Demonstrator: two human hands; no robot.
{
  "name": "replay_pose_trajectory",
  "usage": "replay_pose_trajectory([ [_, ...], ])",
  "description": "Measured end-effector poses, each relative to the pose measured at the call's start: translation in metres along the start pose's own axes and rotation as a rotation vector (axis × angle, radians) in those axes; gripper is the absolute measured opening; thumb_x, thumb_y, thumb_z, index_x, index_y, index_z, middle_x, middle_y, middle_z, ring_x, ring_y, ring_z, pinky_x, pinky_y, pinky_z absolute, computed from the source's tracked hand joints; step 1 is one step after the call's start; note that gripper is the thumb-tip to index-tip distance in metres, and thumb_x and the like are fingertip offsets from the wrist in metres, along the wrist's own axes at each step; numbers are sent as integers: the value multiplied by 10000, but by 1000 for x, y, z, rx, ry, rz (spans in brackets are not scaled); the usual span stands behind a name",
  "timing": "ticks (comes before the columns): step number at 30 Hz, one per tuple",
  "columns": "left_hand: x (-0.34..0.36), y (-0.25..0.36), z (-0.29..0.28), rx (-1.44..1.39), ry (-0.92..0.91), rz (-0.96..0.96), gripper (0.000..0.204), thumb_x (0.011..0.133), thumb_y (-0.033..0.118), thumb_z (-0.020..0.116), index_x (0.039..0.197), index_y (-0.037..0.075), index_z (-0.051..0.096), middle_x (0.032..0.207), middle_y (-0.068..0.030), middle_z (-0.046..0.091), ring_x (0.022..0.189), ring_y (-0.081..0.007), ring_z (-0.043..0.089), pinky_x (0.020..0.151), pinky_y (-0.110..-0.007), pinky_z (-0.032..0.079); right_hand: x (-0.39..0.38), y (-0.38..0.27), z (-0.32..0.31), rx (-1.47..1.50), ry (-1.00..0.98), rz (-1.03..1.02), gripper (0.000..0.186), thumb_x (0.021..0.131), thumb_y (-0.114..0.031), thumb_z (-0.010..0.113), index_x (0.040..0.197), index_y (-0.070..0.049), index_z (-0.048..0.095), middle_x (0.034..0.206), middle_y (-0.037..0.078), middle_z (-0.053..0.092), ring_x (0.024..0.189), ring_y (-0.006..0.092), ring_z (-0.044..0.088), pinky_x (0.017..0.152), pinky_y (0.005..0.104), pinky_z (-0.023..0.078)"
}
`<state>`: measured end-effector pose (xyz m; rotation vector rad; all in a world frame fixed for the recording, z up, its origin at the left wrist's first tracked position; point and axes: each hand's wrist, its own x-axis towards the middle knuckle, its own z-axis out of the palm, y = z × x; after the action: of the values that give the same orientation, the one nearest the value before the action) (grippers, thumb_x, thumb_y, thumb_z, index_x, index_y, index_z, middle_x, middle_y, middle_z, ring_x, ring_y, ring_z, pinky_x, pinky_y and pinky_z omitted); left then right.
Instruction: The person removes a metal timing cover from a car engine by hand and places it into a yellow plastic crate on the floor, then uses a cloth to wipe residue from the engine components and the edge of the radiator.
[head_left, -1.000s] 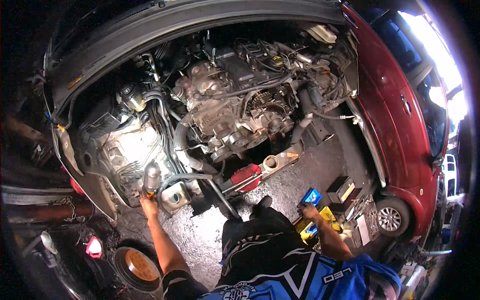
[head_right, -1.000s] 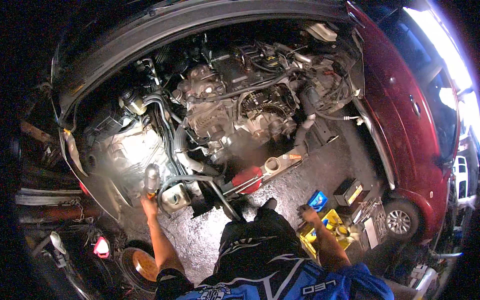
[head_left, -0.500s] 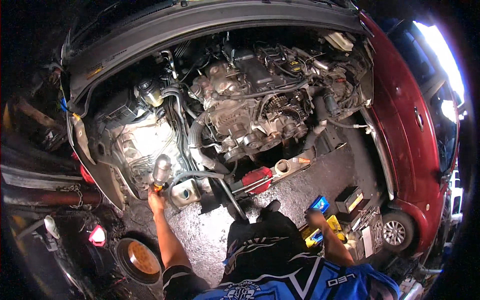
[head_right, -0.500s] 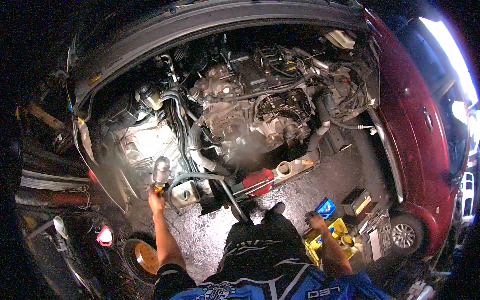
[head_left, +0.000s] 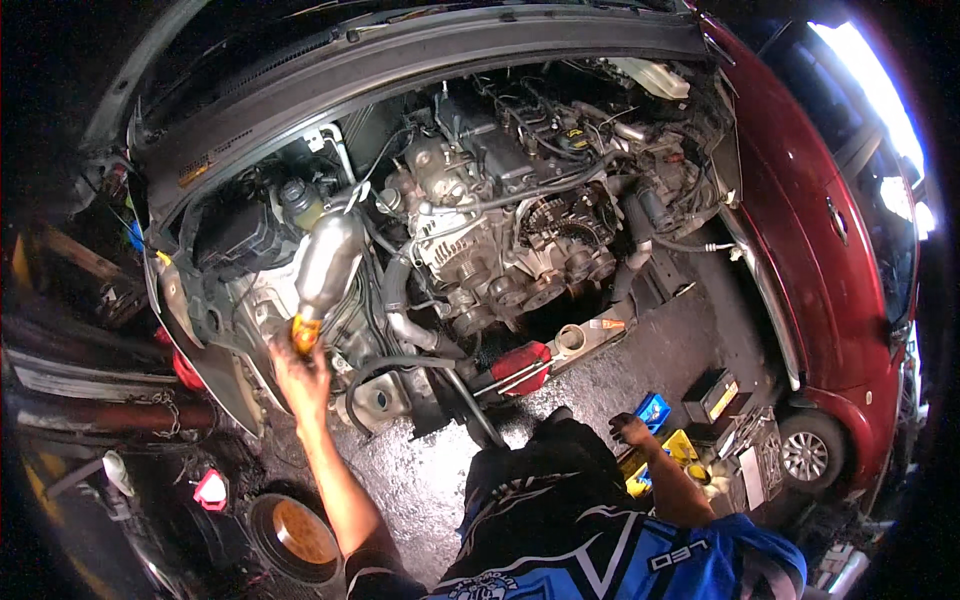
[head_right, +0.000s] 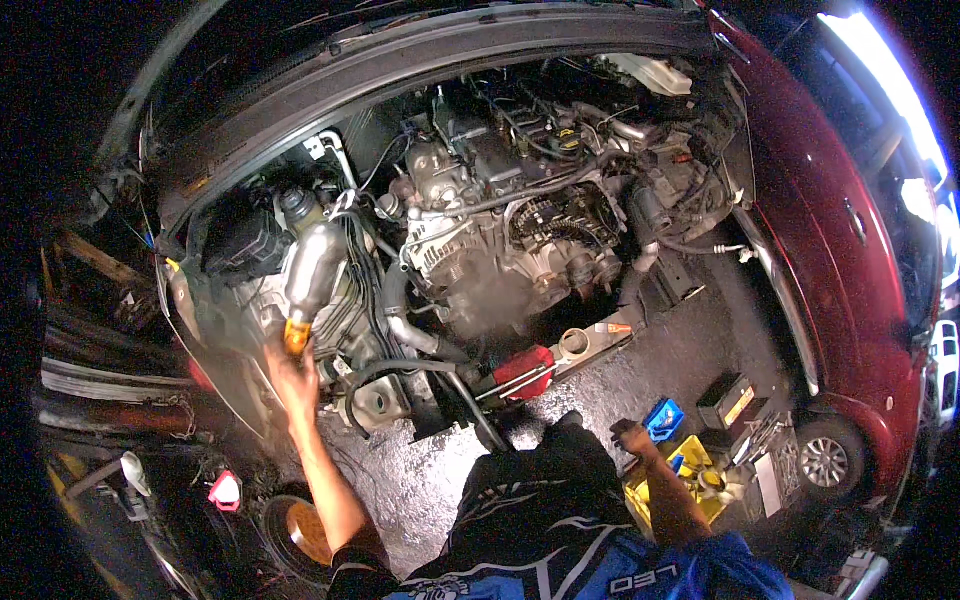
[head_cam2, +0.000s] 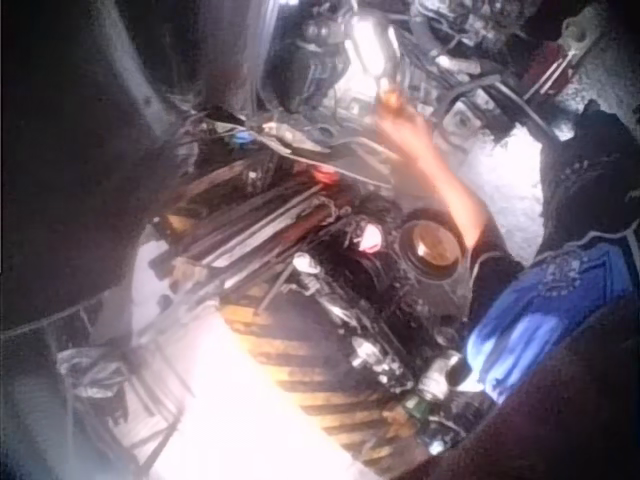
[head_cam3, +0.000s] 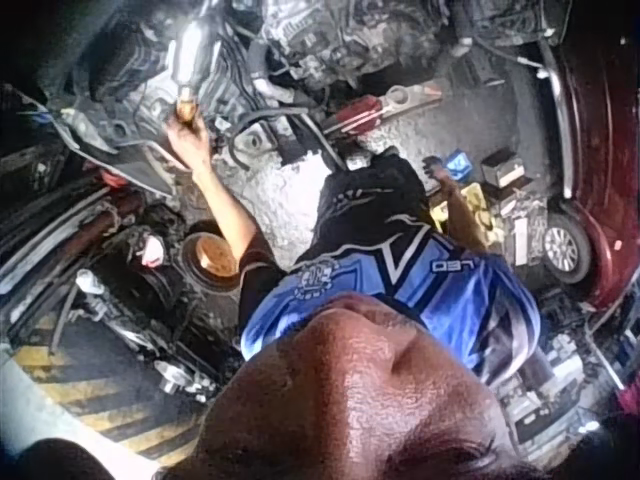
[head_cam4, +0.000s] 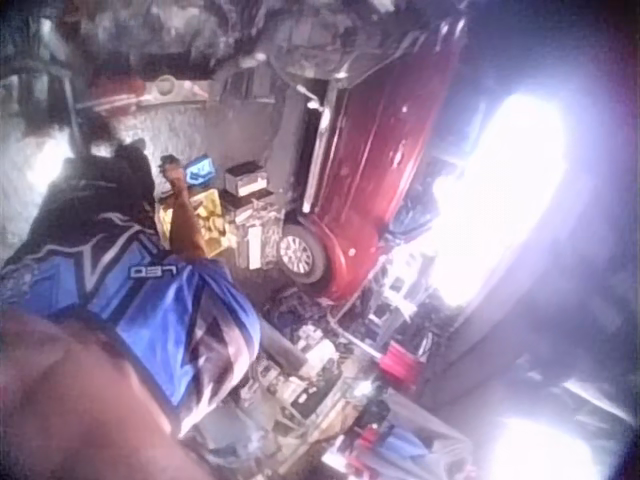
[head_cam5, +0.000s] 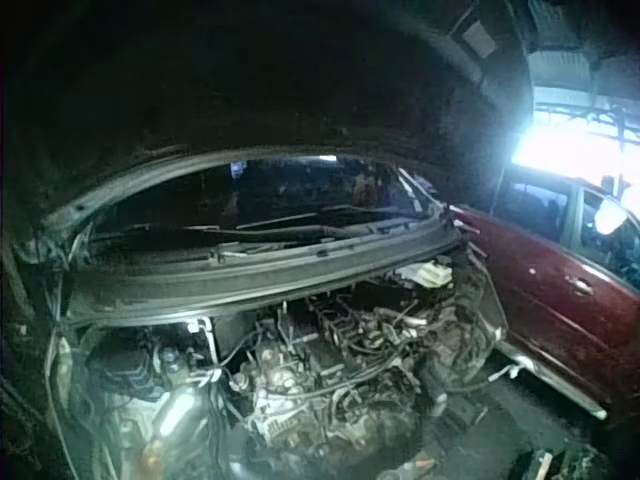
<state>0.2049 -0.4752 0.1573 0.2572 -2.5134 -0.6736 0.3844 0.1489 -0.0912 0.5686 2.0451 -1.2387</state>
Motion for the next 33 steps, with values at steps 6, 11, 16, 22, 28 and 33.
replay_pose_trajectory([
  [6,45,76,45,-85,-3,135,444,786,157,639,1173,14,474,1038,-224,556,954,-375,534,830,-409,431,13,-16,5,81,-36,-51,330,882,-299,502,1032,-13,570,838,121,642,658,180,616,568,326,497],
  [11,75,126,90,31,1,216,462,782,212,639,1170,16,485,1073,-183,568,979,-365,528,861,-427,416,14,12,2,29,-96,-23,268,851,-117,441,1079,-48,562,884,106,653,672,195,632,564,327,512],
  [16,98,154,155,69,44,175,488,782,231,641,1180,-2,481,1114,-195,547,1037,-365,504,903,-424,391,38,110,-62,193,-260,-279,271,859,-134,447,1094,-31,535,923,116,640,706,211,620,587,346,514],
  [22,104,176,188,140,0,82,588,809,298,605,1263,-15,400,1209,-244,481,1107,-395,458,959,-453,339,63,109,-82,593,-245,-44,282,867,-233,472,1056,-42,558,919,138,638,721,247,624,628,362,505],
  [28,101,183,197,143,-2,70,480,806,214,623,1210,13,461,1128,-209,535,1033,-375,496,896,-417,391,105,52,-104,476,-98,98,302,858,-301,498,1052,-77,554,864,130,638,674,222,612,593,348,494],
  [33,104,180,194,12,-81,121,450,834,200,590,1213,-4,461,1164,-216,516,1094,-353,483,947,-404,368,133,25,-129,533,-130,5,242,879,-241,476,1017,-60,558,834,115,640,640,199,611,531,314,491],
])
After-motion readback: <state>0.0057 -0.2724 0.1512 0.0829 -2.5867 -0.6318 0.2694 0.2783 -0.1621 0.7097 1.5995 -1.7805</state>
